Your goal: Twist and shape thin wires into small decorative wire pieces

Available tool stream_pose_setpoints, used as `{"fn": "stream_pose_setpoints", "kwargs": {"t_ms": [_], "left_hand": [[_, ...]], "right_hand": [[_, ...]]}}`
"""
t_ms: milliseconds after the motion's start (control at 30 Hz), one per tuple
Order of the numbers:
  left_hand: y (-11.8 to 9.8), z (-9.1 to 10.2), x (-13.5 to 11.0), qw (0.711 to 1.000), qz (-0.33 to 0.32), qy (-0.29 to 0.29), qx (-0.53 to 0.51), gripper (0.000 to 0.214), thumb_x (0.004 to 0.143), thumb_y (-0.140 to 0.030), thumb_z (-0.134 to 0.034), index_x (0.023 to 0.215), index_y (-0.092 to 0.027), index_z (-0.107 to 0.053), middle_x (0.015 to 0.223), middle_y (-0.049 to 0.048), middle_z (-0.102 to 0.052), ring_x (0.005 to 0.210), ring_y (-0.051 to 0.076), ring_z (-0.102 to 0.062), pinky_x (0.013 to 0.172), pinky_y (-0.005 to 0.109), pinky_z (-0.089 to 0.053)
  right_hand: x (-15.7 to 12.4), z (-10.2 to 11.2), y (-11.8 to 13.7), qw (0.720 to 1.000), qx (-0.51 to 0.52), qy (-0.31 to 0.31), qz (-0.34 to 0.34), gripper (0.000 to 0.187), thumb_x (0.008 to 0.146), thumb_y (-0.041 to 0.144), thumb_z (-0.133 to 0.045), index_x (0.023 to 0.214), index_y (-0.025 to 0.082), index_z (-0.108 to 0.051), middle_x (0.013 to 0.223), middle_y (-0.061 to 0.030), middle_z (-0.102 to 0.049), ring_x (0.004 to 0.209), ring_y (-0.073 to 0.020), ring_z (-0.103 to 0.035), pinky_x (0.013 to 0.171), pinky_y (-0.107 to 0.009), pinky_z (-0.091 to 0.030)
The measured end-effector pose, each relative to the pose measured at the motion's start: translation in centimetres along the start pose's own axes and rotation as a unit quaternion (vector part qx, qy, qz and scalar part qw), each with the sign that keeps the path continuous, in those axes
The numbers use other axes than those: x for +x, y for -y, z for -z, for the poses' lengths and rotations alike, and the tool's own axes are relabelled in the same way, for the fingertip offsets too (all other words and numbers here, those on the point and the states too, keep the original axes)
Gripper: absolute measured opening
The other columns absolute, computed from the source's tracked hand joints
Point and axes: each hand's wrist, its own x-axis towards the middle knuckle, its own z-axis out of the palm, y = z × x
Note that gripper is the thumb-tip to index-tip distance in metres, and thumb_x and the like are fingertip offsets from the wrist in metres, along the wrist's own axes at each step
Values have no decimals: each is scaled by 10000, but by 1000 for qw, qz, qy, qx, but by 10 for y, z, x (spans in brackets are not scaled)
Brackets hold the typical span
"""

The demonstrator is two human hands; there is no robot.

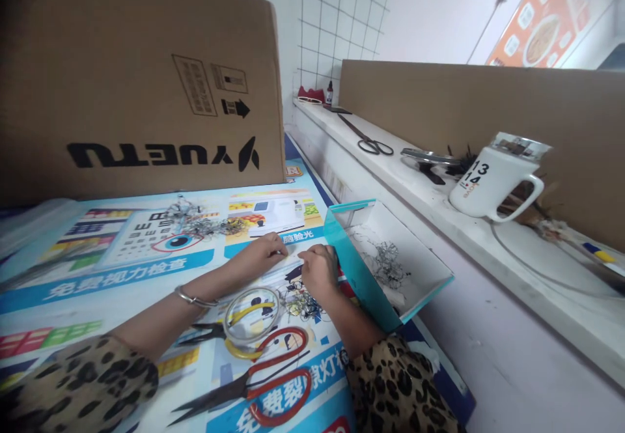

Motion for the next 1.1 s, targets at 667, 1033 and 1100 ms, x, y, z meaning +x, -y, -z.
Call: {"fn": "stream_pose_setpoints", "kwargs": {"t_ms": [667, 1033, 1100], "left_hand": [[-4, -1, -2, 996, -15, 25, 83, 201, 838, -250, -442, 842, -210, -639, 872, 39, -528, 832, 181, -526, 759, 282, -413], [-16, 3, -4, 993, 4, 30, 114, 213, 842, -266, -442, 819, -209, -645, 872, 47, -545, 823, 181, -545, 752, 274, -423], [-18, 4, -4, 993, 9, 31, 118, 212, 844, -266, -440, 826, -212, -644, 877, 47, -548, 827, 182, -550, 750, 272, -424]], "right_hand": [[-2, -2, 2, 1000, -16, 4, 5, 331, 760, 88, -510, 947, 288, -697, 893, -37, -567, 898, -190, -444, 789, -299, -358], [-3, -1, 2, 1000, -10, 0, 5, 359, 762, 78, -499, 952, 312, -692, 904, -27, -567, 901, -182, -447, 787, -289, -363], [-3, 0, 2, 1000, -12, 1, 5, 356, 766, 81, -499, 957, 311, -691, 908, -28, -566, 900, -181, -449, 788, -288, -363]]}}
